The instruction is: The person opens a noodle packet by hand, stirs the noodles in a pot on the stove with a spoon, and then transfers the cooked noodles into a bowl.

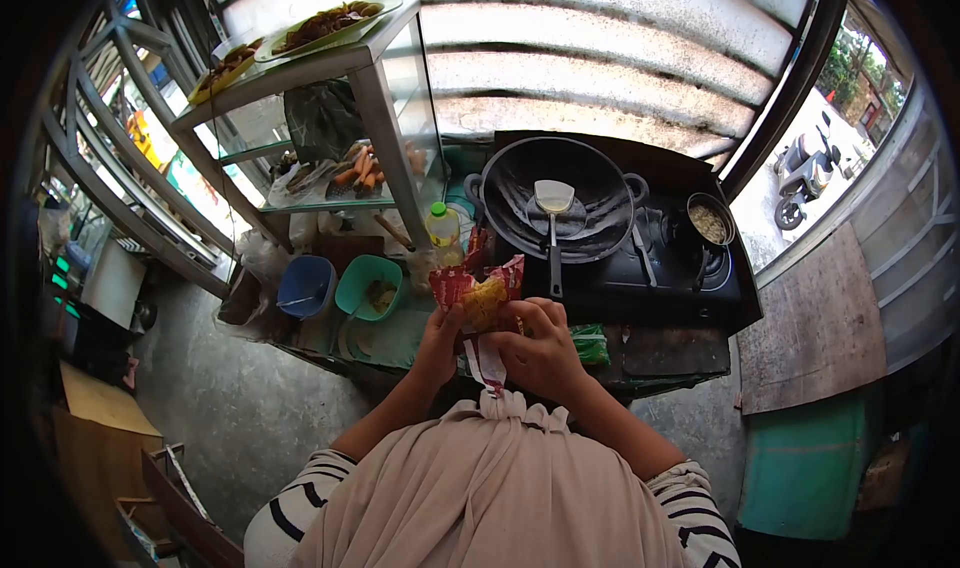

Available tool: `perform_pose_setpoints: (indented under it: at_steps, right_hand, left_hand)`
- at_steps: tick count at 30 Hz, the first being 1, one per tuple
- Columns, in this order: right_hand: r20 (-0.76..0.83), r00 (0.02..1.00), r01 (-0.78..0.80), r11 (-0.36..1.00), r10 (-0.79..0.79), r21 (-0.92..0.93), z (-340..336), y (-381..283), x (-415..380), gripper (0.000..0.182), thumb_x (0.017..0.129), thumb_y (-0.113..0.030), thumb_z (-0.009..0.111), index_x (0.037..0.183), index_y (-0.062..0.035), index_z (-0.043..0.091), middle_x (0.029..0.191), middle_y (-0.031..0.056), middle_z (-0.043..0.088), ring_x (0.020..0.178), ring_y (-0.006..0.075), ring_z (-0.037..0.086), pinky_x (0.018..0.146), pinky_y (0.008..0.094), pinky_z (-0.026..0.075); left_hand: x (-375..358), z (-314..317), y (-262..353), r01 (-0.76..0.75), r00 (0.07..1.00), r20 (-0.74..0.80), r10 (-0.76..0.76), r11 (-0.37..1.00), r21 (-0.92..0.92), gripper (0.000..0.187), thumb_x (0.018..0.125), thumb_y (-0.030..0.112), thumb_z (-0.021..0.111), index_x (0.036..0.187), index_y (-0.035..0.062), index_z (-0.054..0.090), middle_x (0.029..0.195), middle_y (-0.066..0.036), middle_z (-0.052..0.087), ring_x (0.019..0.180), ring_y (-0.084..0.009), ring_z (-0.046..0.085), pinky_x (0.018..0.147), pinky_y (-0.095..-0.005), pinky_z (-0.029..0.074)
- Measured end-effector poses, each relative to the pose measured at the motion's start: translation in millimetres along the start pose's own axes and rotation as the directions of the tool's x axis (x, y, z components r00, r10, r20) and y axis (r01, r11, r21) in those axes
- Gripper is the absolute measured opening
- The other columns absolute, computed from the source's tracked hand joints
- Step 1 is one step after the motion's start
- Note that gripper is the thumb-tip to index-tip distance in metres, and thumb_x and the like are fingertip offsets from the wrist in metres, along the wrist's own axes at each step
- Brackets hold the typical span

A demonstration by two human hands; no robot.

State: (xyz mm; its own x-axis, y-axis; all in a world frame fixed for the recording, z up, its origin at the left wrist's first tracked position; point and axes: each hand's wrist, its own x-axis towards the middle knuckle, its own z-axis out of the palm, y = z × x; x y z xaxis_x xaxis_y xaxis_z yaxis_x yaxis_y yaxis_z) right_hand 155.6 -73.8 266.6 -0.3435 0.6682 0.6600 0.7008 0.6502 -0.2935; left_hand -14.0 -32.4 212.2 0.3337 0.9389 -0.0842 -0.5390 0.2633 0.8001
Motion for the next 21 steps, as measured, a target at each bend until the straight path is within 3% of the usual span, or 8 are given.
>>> perform_pose_setpoints:
  at_steps: [5,8,10,15,17,18,20,21]
  right_hand:
    - [0.053,0.997,0.053,0.999,-0.052,-0.008,-17,-4,17,0.031,0.064,-0.011,0.067,0.095,-0.0183,0.063,0.104,0.0030,0.055,0.093,0.0217,0.053,0.077,0.0359,0.040]
    - [-0.048,0.999,-0.016,1.000,0.016,-0.012,-27,-13,30,0.033,0.066,-0.011,0.066,0.098,-0.0166,0.062,0.105,0.0025,0.056,0.089,0.0202,0.055,0.076,0.0354,0.041]
    - [0.003,0.999,-0.037,0.994,0.037,-0.101,-34,-18,36,0.035,0.067,-0.012,0.067,0.100,-0.0147,0.060,0.105,0.0020,0.056,0.088,0.0196,0.057,0.073,0.0343,0.041]
    - [0.015,0.999,-0.044,0.998,0.045,-0.048,-33,-22,34,0.036,0.065,-0.012,0.070,0.100,-0.0106,0.060,0.099,0.0026,0.056,0.088,0.0202,0.058,0.074,0.0337,0.044]
    - [0.019,1.000,-0.025,1.000,0.025,-0.007,-32,-22,33,0.036,0.065,-0.012,0.070,0.099,-0.0091,0.060,0.097,0.0029,0.056,0.087,0.0202,0.058,0.073,0.0337,0.046]
    - [0.009,1.000,0.005,0.999,-0.005,0.031,-33,-23,34,0.034,0.063,-0.009,0.071,0.095,-0.0093,0.060,0.093,0.0034,0.056,0.086,0.0203,0.058,0.072,0.0331,0.048]
    - [-0.003,1.000,0.032,0.997,-0.031,0.070,-35,-24,35,0.033,0.061,-0.006,0.072,0.092,-0.0096,0.060,0.088,0.0038,0.057,0.085,0.0203,0.058,0.071,0.0324,0.050]
    - [0.014,0.998,0.056,0.997,-0.056,0.051,-38,-24,34,0.033,0.063,-0.007,0.071,0.094,-0.0079,0.060,0.090,0.0041,0.055,0.083,0.0209,0.058,0.071,0.0319,0.050]
  left_hand:
    - [-6,-3,2,-0.304,0.953,0.087,0.292,0.901,0.308,0.035,0.090,0.034,0.053,0.103,0.0016,0.057,0.088,-0.003,0.062,0.074,-0.0092,0.059,0.064,-0.0216,0.046]
    - [-10,-3,8,-0.429,0.903,0.171,0.394,0.808,0.404,0.038,0.087,0.034,0.057,0.099,-0.0009,0.059,0.091,-0.007,0.063,0.079,-0.0113,0.060,0.067,-0.0232,0.047]
    - [-13,8,16,-0.474,0.879,0.167,0.446,0.780,0.408,0.042,0.084,0.038,0.058,0.100,-0.0016,0.059,0.091,-0.009,0.063,0.081,-0.0141,0.061,0.070,-0.0254,0.047]
    - [-11,7,19,-0.608,0.790,0.261,0.555,0.651,0.455,0.053,0.079,0.046,0.060,0.101,-0.0029,0.059,0.093,-0.014,0.063,0.087,-0.0232,0.063,0.077,-0.0320,0.048]
    - [-12,3,16,-0.623,0.776,0.302,0.554,0.595,0.508,0.075,0.077,0.063,0.055,0.108,-0.0049,0.055,0.100,-0.016,0.060,0.093,-0.0235,0.060,0.081,-0.0336,0.048]
    - [-13,6,19,-0.621,0.777,0.301,0.553,0.596,0.509,0.075,0.077,0.063,0.055,0.108,-0.0049,0.055,0.100,-0.016,0.060,0.093,-0.0235,0.060,0.081,-0.0336,0.048]
    - [-15,12,24,-0.735,0.653,0.325,0.685,0.469,0.489,0.062,0.081,0.053,0.057,0.106,-0.0040,0.055,0.107,-0.018,0.057,0.102,-0.0268,0.056,0.087,-0.0365,0.044]
    - [-15,12,24,-0.734,0.654,0.326,0.683,0.470,0.489,0.062,0.081,0.053,0.057,0.106,-0.0040,0.055,0.107,-0.018,0.057,0.102,-0.0268,0.056,0.087,-0.0365,0.044]
